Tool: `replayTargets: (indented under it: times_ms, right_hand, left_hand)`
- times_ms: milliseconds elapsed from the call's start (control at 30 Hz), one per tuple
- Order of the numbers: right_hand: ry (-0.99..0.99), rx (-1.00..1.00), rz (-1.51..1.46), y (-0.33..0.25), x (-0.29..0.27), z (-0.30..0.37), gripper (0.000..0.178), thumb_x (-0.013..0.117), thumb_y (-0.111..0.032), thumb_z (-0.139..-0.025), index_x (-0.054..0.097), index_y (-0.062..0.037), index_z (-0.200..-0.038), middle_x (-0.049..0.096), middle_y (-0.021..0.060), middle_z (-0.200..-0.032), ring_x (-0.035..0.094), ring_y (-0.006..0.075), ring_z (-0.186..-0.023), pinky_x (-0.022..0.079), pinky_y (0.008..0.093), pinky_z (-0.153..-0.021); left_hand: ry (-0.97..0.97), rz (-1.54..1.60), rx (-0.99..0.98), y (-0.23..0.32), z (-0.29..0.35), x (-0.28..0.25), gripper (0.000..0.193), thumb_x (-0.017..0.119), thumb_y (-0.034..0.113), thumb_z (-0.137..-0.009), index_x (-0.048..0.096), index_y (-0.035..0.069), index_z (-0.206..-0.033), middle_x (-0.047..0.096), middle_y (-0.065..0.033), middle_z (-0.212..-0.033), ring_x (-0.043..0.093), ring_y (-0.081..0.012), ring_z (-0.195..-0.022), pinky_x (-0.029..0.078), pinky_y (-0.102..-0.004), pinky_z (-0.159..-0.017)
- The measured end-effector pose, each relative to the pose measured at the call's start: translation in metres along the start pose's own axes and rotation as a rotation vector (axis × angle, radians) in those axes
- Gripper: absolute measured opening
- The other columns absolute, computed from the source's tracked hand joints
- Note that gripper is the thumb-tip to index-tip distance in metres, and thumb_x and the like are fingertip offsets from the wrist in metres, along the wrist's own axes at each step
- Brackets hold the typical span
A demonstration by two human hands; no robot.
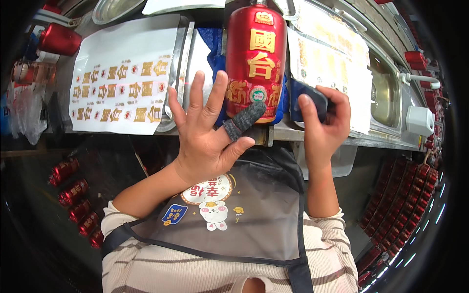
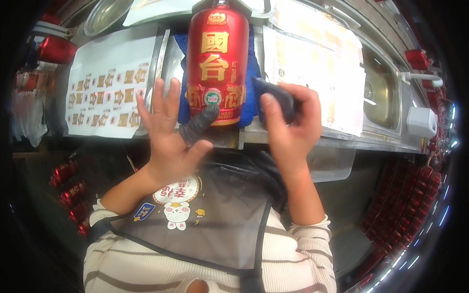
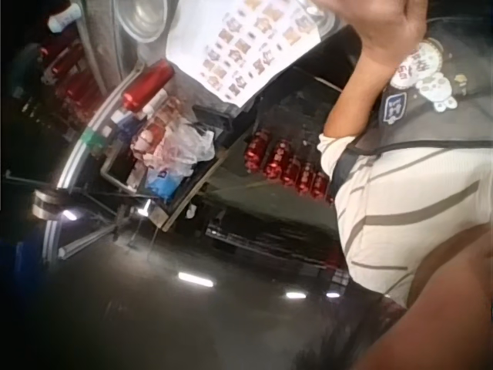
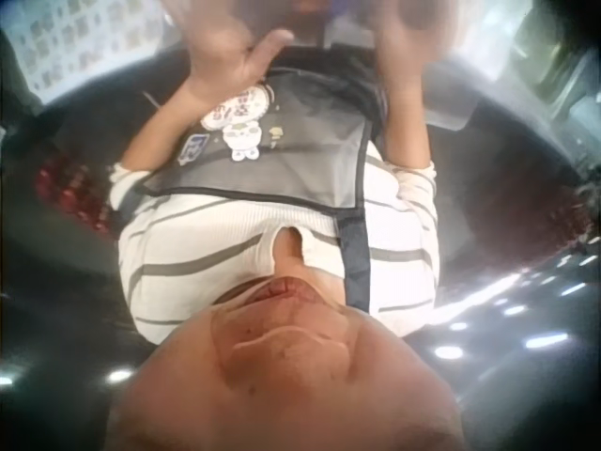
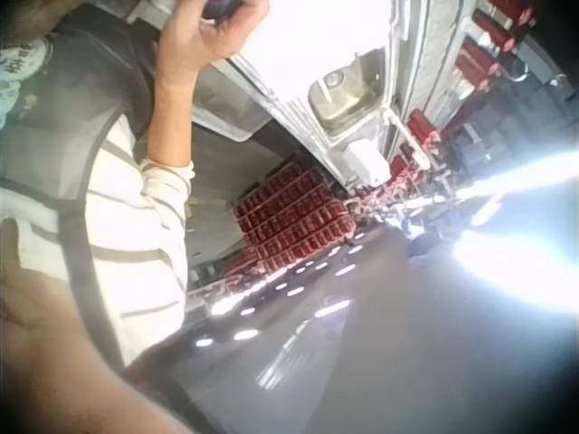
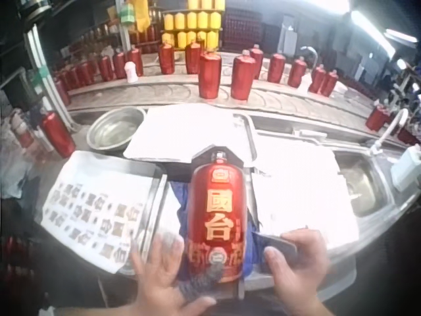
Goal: The person applies gold stickers to red cylindrical cans. They pick up a can, place a sticker on its side, smooth it with a blue tool, and set the can aside. The process repeats with multiple cans.
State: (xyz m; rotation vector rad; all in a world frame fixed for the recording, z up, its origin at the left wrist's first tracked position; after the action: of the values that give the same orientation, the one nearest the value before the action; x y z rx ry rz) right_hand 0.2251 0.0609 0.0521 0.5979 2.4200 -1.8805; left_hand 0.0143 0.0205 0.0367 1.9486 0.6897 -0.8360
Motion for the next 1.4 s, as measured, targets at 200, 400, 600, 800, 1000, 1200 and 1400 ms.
replayTargets:
  times_ms: [200,400,600,800,1000,1200,1400]
  right_hand:
    - [-0.356,-0.695,0.326,-0.051,0.020,0.045,0.041,0.079,0.006,-0.057,0.078,-0.0122,-0.093,0.064,0.0033,-0.086,0.059,0.0253,-0.076,0.050,0.0334,-0.066]
    - [-0.396,-1.048,0.437,-0.070,0.048,0.052,0.041,0.070,-0.014,-0.057,0.076,-0.0124,-0.097,0.047,-0.0018,-0.074,0.056,0.0229,-0.084,0.042,0.0353,-0.067]
    - [-0.538,-0.860,0.396,-0.074,0.058,0.054,0.043,0.073,-0.005,-0.056,0.077,-0.0123,-0.098,0.065,0.0013,-0.087,0.059,0.0232,-0.079,0.047,0.0367,-0.069]
    - [-0.140,0.156,0.063,-0.022,0.022,0.002,0.018,0.075,-0.008,-0.086,0.064,-0.0014,-0.098,0.066,0.0030,-0.089,0.060,0.0081,-0.079,0.050,0.0242,-0.069]
    - [-0.410,0.431,-0.263,-0.006,0.008,0.027,0.063,0.067,-0.004,-0.088,0.042,0.0033,-0.146,0.062,0.0114,-0.123,0.060,0.0140,-0.108,0.047,0.0277,-0.095]
    - [-0.769,1.113,-0.725,0.014,0.056,0.080,0.064,0.064,-0.005,-0.078,0.047,0.0072,-0.138,0.063,0.0109,-0.125,0.062,0.0114,-0.106,0.047,0.0246,-0.096]
    - [-0.985,0.605,-0.445,-0.011,0.036,0.043,0.019,0.064,-0.003,-0.080,0.070,0.0006,-0.098,0.067,0.0036,-0.098,0.060,0.0083,-0.089,0.047,0.0218,-0.082]
  left_hand:
    - [0.017,0.062,-0.123,-0.011,0.024,0.005,0.037,0.062,0.042,-0.093,0.076,0.012,-0.110,0.023,-0.0252,-0.160,0.012,-0.0482,-0.149,-0.005,-0.0691,-0.110]
    - [0.050,0.119,-0.127,-0.015,0.029,0.001,0.033,0.064,0.027,-0.092,0.072,0.004,-0.113,0.024,-0.0257,-0.160,0.015,-0.0458,-0.149,-0.004,-0.0662,-0.112]
    - [0.080,0.250,-0.200,-0.027,0.026,-0.006,0.036,0.060,0.014,-0.090,0.065,0.001,-0.123,0.024,-0.0252,-0.160,0.016,-0.0418,-0.150,-0.003,-0.0602,-0.116]
    - [0.043,0.300,-0.049,-0.037,0.002,-0.008,0.076,0.075,0.020,-0.079,0.042,0.000,-0.145,0.026,-0.0271,-0.158,0.020,-0.0406,-0.150,-0.002,-0.0572,-0.118]
    - [-0.012,0.573,-0.153,-0.037,-0.042,0.017,0.105,0.092,0.025,-0.066,0.032,0.001,-0.149,0.048,-0.0189,-0.144,0.048,-0.0301,-0.133,0.030,-0.0444,-0.114]
    - [0.022,0.694,-0.173,-0.034,-0.042,0.001,0.106,0.091,0.028,-0.064,0.033,-0.003,-0.147,0.053,-0.0208,-0.137,0.052,-0.0373,-0.128,0.018,-0.0535,-0.118]
    - [0.092,0.041,0.109,-0.005,-0.042,-0.003,0.099,0.086,0.027,-0.068,0.034,-0.003,-0.147,0.048,-0.0230,-0.142,0.045,-0.0404,-0.134,0.015,-0.0631,-0.114]
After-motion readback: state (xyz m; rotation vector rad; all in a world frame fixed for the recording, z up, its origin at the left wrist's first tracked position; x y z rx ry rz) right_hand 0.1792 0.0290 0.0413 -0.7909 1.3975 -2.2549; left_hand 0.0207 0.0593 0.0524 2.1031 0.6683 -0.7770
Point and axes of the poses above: each hand's wrist, its own z-axis away from the middle knuckle, its own x-axis out of the palm, y = z × x, the point moved 6 cm from there along -z, towards the middle knuckle
